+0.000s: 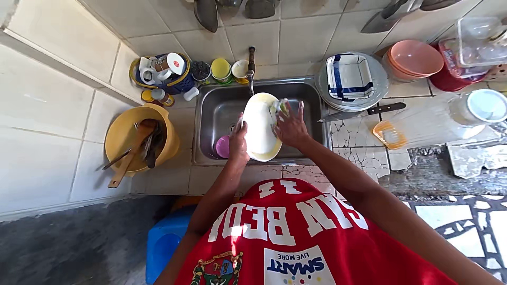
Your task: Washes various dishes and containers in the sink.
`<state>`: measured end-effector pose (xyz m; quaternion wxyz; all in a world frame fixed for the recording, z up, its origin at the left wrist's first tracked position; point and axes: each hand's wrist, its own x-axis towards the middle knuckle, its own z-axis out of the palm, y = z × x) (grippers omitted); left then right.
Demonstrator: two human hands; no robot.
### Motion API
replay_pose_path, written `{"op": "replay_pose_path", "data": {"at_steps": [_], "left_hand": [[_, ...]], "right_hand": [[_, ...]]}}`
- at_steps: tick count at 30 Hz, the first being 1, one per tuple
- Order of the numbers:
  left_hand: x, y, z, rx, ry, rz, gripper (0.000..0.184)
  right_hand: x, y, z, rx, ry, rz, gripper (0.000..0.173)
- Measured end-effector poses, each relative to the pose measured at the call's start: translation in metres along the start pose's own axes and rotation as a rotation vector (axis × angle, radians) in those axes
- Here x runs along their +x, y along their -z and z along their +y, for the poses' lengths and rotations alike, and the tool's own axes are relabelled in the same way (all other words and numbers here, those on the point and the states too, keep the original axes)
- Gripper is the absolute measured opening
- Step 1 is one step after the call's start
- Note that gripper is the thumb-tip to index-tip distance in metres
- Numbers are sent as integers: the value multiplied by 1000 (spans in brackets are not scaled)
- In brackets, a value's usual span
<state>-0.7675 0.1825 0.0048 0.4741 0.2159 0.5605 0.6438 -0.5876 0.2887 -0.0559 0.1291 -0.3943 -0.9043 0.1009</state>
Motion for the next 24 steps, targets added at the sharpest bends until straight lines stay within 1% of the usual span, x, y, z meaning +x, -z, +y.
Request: {"op": "replay_pose_path", "data": {"at_steps": [3,5,6,7,9,10,12,14,16,18,20,21,23,24], "left_hand": [[9,10,-8,-23,-32,66,45],[16,16,-13,3,-75,74,46],[18,18,-14,26,-91,71,46],[19,19,-13,57,-94,60,46],[14,15,-8,141,-62,43,48],[9,11,-6,176,-39,31,49],[1,2,-5,163,20,16,49],[-3,-6,-9,69,48,7,48],[-12,-9,-8,56,55,-20,47],[-15,-10,-6,0,78,-7,46],[-9,-3,-6,-43,54,39,46],[-5,1,-5,-43,30,71,46],[5,7,-4,-48,5,124,46],[9,7,-4,-48,6,159,45]], "right_hand": [[-34,6,-37,44,34,-92,51],[-51,18,-68,138,93,-209,45],[-56,25,-81,218,119,-267,45],[-58,30,-90,328,142,-265,44],[-53,32,-97,550,166,-203,44],[-46,29,-99,600,173,-169,42],[-28,20,-97,559,186,-137,38],[-7,-2,-82,394,196,-24,39],[14,-18,-55,289,118,32,47],[27,-17,-22,175,6,32,50],[22,-9,-3,93,-22,-61,50],[14,-6,-2,85,3,-115,50],[-12,-8,-13,144,87,-168,50],[-25,-8,-25,188,131,-169,53]]}}
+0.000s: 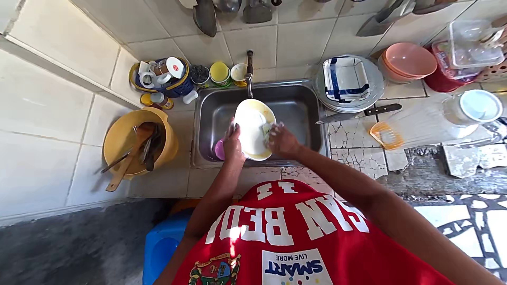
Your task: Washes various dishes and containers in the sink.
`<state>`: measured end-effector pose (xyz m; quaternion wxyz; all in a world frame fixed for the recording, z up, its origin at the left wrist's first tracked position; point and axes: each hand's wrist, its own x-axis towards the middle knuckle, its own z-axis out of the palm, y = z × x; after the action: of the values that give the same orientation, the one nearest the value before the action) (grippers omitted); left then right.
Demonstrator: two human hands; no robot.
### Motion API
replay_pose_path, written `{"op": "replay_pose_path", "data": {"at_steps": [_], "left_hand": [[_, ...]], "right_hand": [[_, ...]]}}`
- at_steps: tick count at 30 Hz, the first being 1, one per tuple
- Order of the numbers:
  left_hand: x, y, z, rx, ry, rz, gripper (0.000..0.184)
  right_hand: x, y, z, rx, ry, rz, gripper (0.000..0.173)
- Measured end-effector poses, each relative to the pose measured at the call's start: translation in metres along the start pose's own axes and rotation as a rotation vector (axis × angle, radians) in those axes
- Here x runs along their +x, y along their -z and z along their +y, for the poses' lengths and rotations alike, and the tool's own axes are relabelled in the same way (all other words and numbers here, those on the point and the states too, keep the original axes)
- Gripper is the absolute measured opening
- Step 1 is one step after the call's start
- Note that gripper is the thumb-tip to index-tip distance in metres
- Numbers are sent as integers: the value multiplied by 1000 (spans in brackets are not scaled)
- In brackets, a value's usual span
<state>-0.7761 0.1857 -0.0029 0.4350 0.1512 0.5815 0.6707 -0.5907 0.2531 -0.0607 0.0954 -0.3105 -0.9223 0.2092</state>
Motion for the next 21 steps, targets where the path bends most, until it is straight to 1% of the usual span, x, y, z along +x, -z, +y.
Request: {"op": "replay_pose_path", "data": {"at_steps": [2,3,5,6,8,10,11,12,13,14,15,16,17,18,19,20,21], "left_hand": [[3,-3,2,32,21,56,47],[3,-7,6,68,42,78,47],[-5,-20,17,136,100,85,49],[-8,-27,22,150,130,69,51],[-6,-36,32,140,179,7,57],[7,-35,29,133,167,-47,67],[17,-27,20,164,126,-34,68],[27,-15,7,209,63,16,67],[35,-1,-5,254,36,53,76],[42,13,-11,277,65,39,85],[43,23,-12,260,134,-27,83],[41,31,-9,209,199,-128,70],[37,36,-7,142,211,-243,54],[31,39,-4,82,183,-356,43],[25,39,3,52,137,-440,38],[18,35,10,47,83,-490,38],[11,28,17,56,23,-509,39]], "right_hand": [[-12,2,-34,118,61,-52,63],[-14,5,-49,199,94,-28,61],[-12,12,-66,336,118,134,41],[-8,18,-70,398,86,200,35],[-1,39,-70,551,-19,250,33],[5,64,-61,794,-170,332,38],[7,75,-52,946,-250,381,40],[8,83,-41,1080,-303,451,40],[9,91,-29,1203,-340,524,37],[9,97,-20,1309,-378,592,33],[8,102,-10,1404,-417,637,28],[8,102,1,1487,-462,660,27],[8,96,13,1552,-483,667,27],[8,87,26,1599,-488,659,29],[9,78,38,1614,-500,648,34],[12,69,48,1579,-526,653,37],[16,61,59,1463,-563,665,38]]}}
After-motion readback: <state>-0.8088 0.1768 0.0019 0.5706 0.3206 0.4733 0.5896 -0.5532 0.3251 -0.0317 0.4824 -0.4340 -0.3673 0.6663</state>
